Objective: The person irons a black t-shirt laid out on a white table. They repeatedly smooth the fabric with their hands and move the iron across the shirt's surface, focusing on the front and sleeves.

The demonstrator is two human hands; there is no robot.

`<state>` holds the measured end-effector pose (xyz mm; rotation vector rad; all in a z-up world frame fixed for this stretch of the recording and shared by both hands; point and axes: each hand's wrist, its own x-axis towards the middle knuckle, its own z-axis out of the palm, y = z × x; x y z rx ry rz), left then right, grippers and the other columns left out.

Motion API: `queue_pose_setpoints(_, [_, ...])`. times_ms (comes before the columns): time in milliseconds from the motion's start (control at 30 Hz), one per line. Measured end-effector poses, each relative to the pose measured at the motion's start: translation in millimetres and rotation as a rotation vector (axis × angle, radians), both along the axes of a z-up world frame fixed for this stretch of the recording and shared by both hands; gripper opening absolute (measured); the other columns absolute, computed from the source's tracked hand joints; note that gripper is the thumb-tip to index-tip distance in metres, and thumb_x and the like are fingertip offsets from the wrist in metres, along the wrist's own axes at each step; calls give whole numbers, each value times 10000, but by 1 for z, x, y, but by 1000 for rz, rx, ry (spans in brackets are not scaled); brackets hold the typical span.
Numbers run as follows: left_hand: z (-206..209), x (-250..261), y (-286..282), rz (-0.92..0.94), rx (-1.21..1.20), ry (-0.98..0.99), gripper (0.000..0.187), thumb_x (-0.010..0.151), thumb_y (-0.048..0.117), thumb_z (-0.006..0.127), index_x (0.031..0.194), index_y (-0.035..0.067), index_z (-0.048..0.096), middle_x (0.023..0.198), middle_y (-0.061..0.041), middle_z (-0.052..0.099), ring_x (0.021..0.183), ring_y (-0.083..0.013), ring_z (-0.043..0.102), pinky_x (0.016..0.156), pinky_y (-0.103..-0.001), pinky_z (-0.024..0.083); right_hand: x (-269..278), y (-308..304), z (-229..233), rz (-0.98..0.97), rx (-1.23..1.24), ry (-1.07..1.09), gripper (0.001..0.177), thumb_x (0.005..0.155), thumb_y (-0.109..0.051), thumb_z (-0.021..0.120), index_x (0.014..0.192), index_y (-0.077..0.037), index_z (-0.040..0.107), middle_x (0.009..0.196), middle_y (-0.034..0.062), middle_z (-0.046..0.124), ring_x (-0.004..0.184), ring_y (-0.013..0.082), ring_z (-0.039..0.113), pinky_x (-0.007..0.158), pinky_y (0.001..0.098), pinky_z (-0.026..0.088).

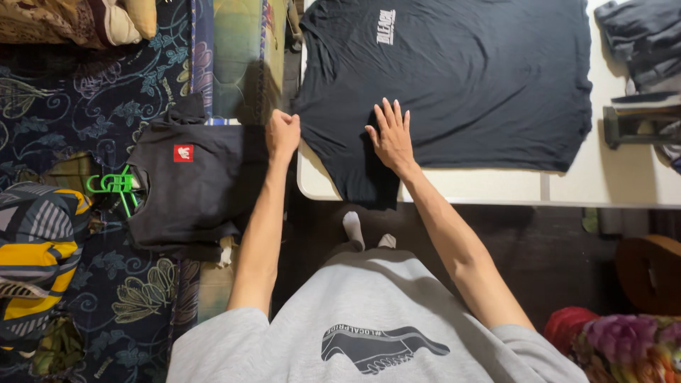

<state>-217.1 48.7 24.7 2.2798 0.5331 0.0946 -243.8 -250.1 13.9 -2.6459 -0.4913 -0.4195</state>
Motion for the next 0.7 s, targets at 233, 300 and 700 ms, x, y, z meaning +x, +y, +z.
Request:
queue_pose_setpoints(233, [33, -51, -46, -145, -41, -3, 720, 792, 454, 880, 1215, 30, 482, 1189, -264, 653, 1122, -405, 621, 919, -455, 489, -45, -86, 29, -6, 123, -124, 428, 1013, -200, 708, 1380, -34, 562, 1431, 178, 528, 1355, 415, 467, 1134, 556, 380])
queue_pose_setpoints(300, [42, -71, -59, -200, 29, 119, 868, 723, 442, 912, 1314, 52, 410, 1170, -258, 661, 1118, -421, 617, 920, -473, 478, -66, -131, 40, -34, 193, -139, 352, 965, -163, 753, 1263, -46, 607, 1278, 159, 582, 1214, 381, 544, 1050, 495, 452])
queue_pose_setpoints(700, [41, -133, -129, 146, 482, -439, 748, 750, 81, 815, 1344, -15, 371, 1346, -379, 465, 1103, -457, 561, 881, -556, 464, -131, -270, 38, 22, -20, -13, 252, 874, -53, 743, 1104, -102, 654, 1126, 70, 605, 1089, 316, 566, 924, 452, 457])
